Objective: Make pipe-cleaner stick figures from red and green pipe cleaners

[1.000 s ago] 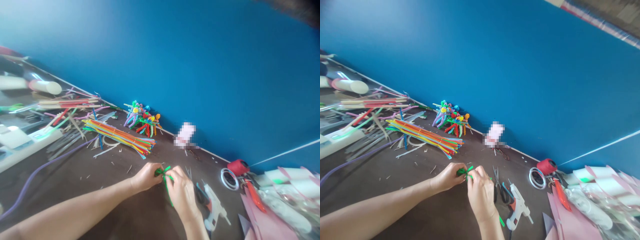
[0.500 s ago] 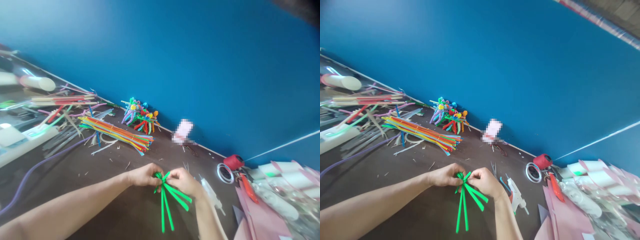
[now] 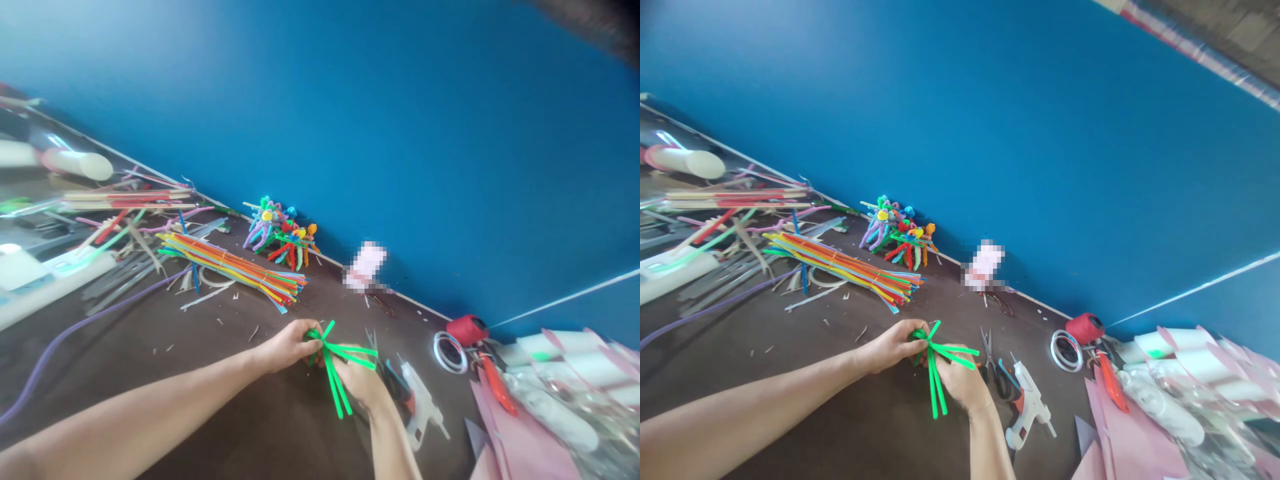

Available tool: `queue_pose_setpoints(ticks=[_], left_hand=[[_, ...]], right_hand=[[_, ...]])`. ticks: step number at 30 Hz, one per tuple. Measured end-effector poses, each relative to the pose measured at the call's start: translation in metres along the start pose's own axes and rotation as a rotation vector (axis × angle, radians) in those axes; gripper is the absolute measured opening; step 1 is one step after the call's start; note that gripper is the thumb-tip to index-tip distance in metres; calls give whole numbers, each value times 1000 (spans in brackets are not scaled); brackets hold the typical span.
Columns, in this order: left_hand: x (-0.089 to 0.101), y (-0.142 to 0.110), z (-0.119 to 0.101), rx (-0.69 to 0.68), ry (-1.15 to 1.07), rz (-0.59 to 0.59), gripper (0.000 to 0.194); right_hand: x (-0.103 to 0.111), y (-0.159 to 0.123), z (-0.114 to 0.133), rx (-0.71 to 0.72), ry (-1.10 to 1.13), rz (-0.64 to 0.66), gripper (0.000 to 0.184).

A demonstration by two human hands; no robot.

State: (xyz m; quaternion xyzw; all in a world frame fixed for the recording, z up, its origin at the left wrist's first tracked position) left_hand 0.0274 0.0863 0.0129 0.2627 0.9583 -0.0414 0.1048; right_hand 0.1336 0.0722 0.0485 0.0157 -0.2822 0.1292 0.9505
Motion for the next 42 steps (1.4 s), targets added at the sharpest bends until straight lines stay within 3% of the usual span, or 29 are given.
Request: queue_pose_setpoints(ticks=[3, 6, 9, 13, 21, 29, 37, 39, 42], left_hand=[[3, 0, 3, 30, -8, -38, 30], [5, 1, 6, 50, -21, -58, 31], [5, 1, 8, 49, 1, -58, 30], [7, 2, 9, 33, 52, -70, 26], [8, 1, 1, -72, 388, -125, 10], [6, 0, 1, -45, 339, -80, 9], [16, 3, 8, -31, 266, -197, 11], [19, 3, 7, -43, 311, -250, 10], [25, 2, 5, -60, 359, -328, 9]], right_hand=[[-7, 0, -5, -33, 28, 94, 27], [-7, 1, -17, -106, 135, 62, 25], [-8, 2, -18, -71, 187, 19, 23], [-5, 3, -11, 21, 132, -16, 20], [1, 4, -6, 37, -46, -112, 22], [-1, 3, -3, 35, -29, -170, 15], [-11, 5, -7, 20, 161, -101, 17], [-12, 5, -12, -51, 160, -129, 18], [-8, 0, -14, -101, -25, -253, 14]])
Point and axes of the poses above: each hand's wrist, its own y-axis towards the middle knuckle, its own x-axis out of the back of the hand, z = x × y, the point moved 7 cm from there along y, towards the middle knuckle, and after that the axes turned 1 degree about -x, right-handed, at the moved point
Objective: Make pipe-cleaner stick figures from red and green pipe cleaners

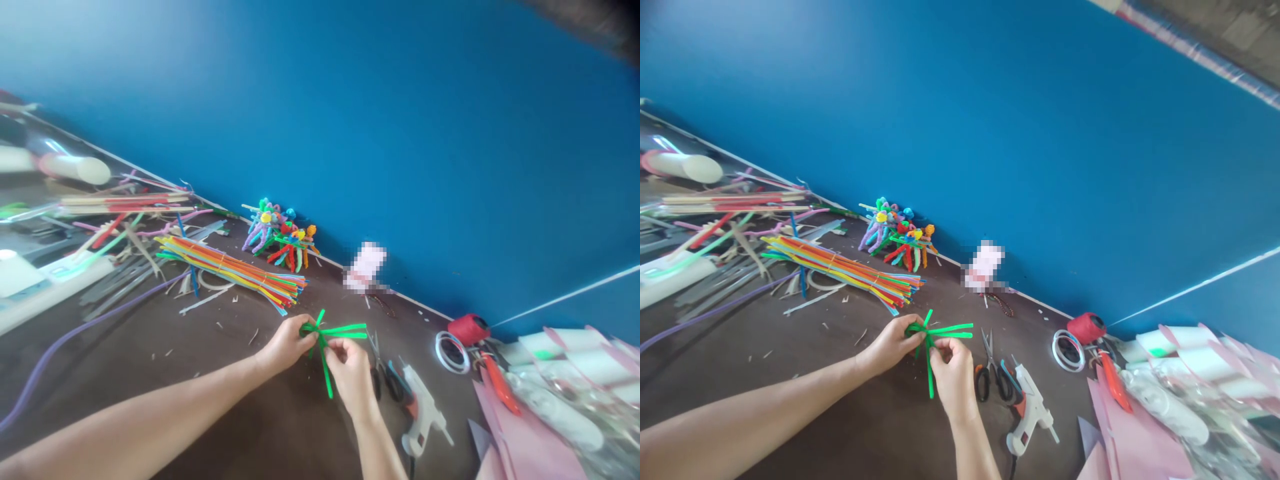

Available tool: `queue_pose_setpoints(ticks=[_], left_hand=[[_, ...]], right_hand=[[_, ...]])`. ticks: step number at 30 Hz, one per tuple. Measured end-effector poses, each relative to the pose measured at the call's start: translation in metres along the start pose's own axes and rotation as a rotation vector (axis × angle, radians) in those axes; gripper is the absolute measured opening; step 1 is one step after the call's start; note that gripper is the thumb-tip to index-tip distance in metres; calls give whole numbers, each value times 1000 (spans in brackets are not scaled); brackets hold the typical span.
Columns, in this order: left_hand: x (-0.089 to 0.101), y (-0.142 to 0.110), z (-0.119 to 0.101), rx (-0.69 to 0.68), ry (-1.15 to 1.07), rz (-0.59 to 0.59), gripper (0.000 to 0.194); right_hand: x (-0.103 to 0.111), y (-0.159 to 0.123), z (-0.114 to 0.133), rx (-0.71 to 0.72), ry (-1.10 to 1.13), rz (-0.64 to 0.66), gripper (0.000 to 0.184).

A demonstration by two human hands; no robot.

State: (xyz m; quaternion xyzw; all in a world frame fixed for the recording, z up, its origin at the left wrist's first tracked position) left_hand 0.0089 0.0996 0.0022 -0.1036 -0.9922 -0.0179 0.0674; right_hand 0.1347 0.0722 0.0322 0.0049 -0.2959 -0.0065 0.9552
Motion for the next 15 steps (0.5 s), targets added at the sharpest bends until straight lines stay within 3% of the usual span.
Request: queue_pose_setpoints(ticks=[4, 8, 11, 15], left_hand=[[0, 0, -1, 22, -19, -9, 8], [2, 0, -3, 12, 44, -17, 5], [0, 0, -4, -23, 119, 2, 7], [-9, -3, -6, -71, 101, 136, 13]], right_hand=[[3, -11, 18, 218, -305, -170, 10], [-4, -22, 40, 424, -574, -193, 15], [-2, -25, 50, 477, -725, -176, 16], [12, -23, 56, 465, -761, -152, 17]])
Point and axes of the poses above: each hand's wrist, its own y-axis towards the middle knuckle, its own x-axis out of the back of the hand, z = x × y, the point moved 7 cm from there along y, towards the middle knuckle, and after that the axes turned 1 degree about -x, right-handed, at the moved point
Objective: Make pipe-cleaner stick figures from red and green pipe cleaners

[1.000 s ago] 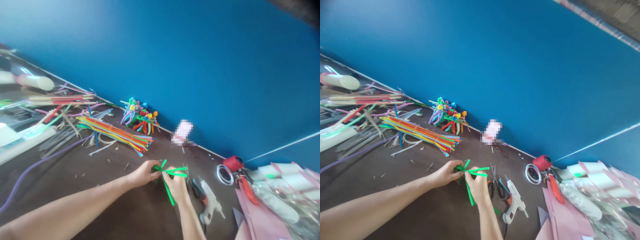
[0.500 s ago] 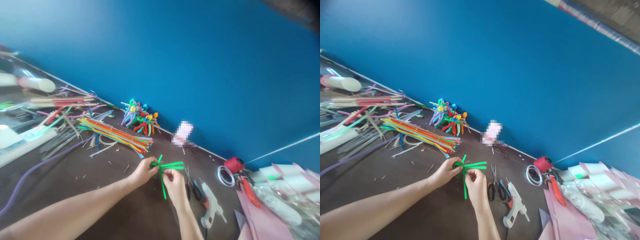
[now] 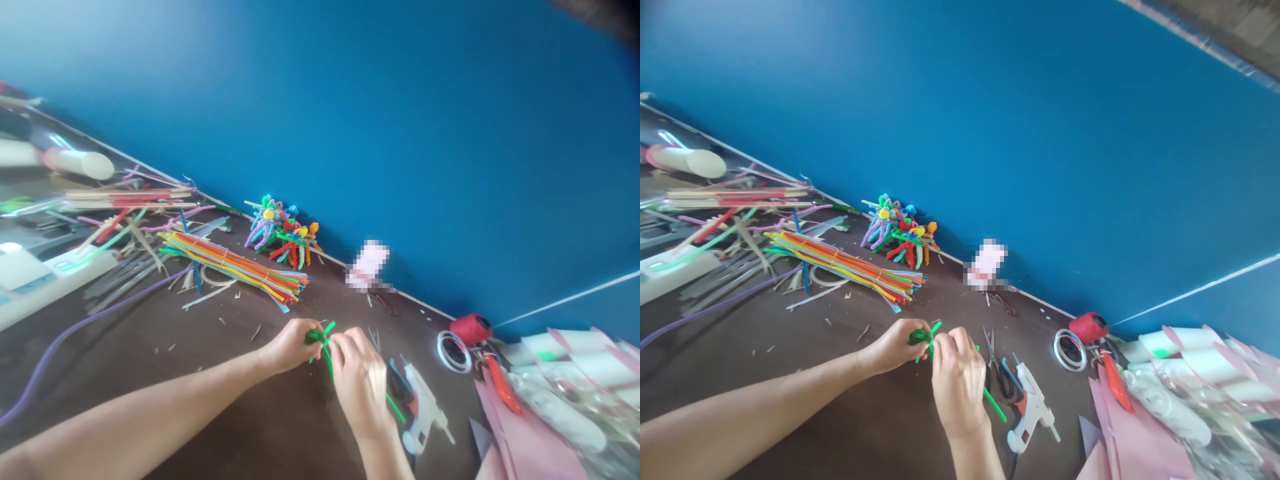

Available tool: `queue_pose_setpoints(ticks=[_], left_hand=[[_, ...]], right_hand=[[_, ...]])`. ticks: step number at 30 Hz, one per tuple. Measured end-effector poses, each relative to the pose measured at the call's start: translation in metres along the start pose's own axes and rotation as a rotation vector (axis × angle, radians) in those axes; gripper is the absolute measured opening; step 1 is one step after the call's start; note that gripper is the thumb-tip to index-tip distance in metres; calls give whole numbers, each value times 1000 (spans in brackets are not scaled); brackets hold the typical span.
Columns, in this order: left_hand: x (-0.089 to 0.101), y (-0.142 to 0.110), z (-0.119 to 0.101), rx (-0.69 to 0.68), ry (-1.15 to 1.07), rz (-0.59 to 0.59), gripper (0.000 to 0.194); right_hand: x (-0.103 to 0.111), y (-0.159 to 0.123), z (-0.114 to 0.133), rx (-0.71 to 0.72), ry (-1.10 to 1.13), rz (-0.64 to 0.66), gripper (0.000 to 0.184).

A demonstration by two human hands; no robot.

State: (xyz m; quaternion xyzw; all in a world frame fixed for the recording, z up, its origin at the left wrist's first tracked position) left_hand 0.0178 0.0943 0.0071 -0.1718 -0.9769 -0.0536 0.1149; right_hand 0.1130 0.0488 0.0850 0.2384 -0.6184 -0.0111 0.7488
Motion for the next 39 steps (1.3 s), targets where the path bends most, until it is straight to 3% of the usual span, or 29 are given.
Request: queue_pose_setpoints(ticks=[4, 7, 11, 15, 20, 25, 28, 36, 39], left_hand=[[-11, -5, -8, -12, -76, 208, 12], [-16, -10, -13, 12, -126, 362, 9], [-21, -17, -15, 77, -240, 508, 10], [-25, -20, -14, 110, -419, 568, 14], [-22, -14, -10, 125, -675, 426, 24], [-14, -6, -1, 172, -665, 184, 27], [-11, -4, 1, 200, -620, 100, 28], [-6, -1, 4, 235, -573, 82, 22], [-5, -1, 4, 229, -552, 67, 21]], right_hand=[[5, 3, -16, -61, 144, 86, 13], [0, 4, -30, -140, 337, 230, 12], [-20, 0, -41, -205, 671, 496, 16], [-46, -9, -45, -277, 922, 695, 23], [-52, -10, -42, -315, 1029, 642, 30], [-38, 0, -32, -223, 921, 418, 28], [-40, 0, -31, -242, 837, 381, 26], [-37, -2, -32, -245, 721, 354, 43], [-36, -2, -28, -212, 708, 367, 38]])
Point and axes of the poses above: each hand's wrist, its own y-axis towards the middle knuckle, its own x-axis out of the back of the hand, z = x × y, the point moved 7 cm from there along y, towards the middle knuckle, and after that the axes turned 1 degree about -x, right-handed, at the moved point
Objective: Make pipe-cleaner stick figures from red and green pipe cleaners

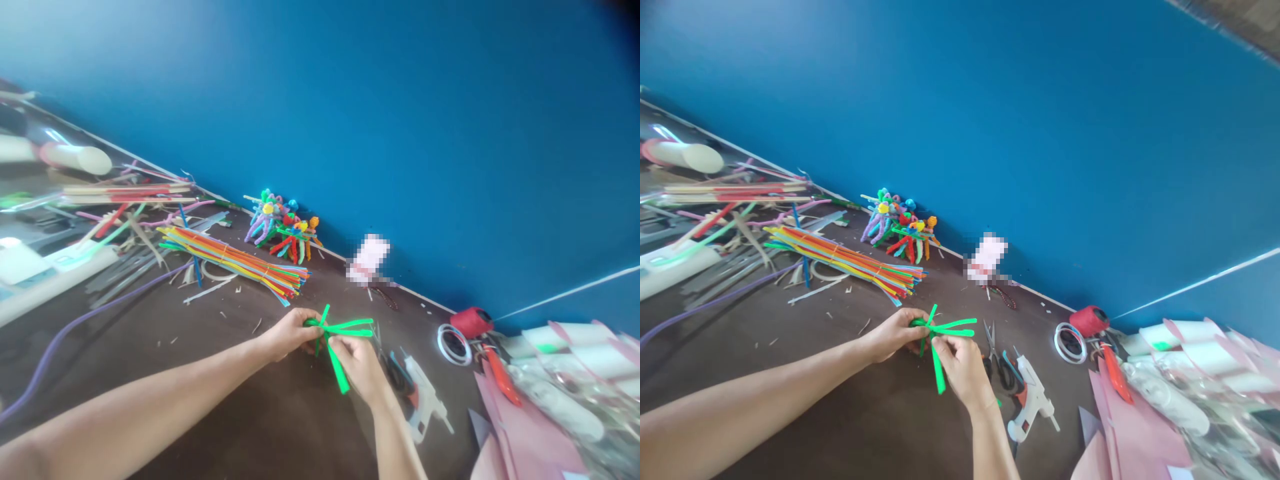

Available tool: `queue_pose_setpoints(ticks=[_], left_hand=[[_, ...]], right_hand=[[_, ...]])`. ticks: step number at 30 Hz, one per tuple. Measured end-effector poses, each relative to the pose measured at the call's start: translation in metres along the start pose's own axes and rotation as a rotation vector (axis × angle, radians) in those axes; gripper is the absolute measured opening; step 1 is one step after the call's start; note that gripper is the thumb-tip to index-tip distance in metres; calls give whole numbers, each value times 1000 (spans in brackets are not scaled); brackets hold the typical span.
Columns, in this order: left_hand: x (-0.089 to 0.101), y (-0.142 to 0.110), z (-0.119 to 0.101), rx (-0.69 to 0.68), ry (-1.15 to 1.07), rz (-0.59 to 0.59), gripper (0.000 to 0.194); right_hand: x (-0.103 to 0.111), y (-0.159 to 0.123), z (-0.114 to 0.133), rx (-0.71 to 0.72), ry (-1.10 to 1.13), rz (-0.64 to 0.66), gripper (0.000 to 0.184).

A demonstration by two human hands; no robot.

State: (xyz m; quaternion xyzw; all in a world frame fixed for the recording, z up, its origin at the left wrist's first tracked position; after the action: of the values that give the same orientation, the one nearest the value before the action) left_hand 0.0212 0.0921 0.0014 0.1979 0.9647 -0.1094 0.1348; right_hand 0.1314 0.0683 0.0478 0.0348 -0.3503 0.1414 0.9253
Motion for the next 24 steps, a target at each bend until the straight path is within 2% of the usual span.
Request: queue_pose_setpoints(ticks=[5, 9, 13, 20, 24], left_hand=[[1, 0, 4, -22, 99, -51, 15], [3, 0, 2, -39, 195, -104, 12], [1, -2, 0, 15, 136, -78, 14], [5, 1, -1, 7, 98, -83, 22], [6, 3, 4, 25, 84, -77, 23]], right_hand=[[-6, 0, 4, 34, -63, 22, 24], [-6, -1, 5, 48, -153, -41, 18], [-5, -2, 6, 54, -210, -109, 17], [-4, -5, 6, 51, -325, -170, 18], [2, -8, 11, 107, -453, -284, 20]])
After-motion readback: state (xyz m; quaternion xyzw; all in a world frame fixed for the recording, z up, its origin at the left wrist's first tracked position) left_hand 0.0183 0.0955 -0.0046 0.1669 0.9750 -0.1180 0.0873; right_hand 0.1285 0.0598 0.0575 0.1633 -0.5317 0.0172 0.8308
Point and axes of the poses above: each hand's wrist, its own y-axis towards the middle knuckle, its own x-axis out of the back of the hand, z = x × y, the point moved 7 cm from there along y, towards the middle knuckle, and after that the axes turned 1 degree about -x, right-handed, at the moved point
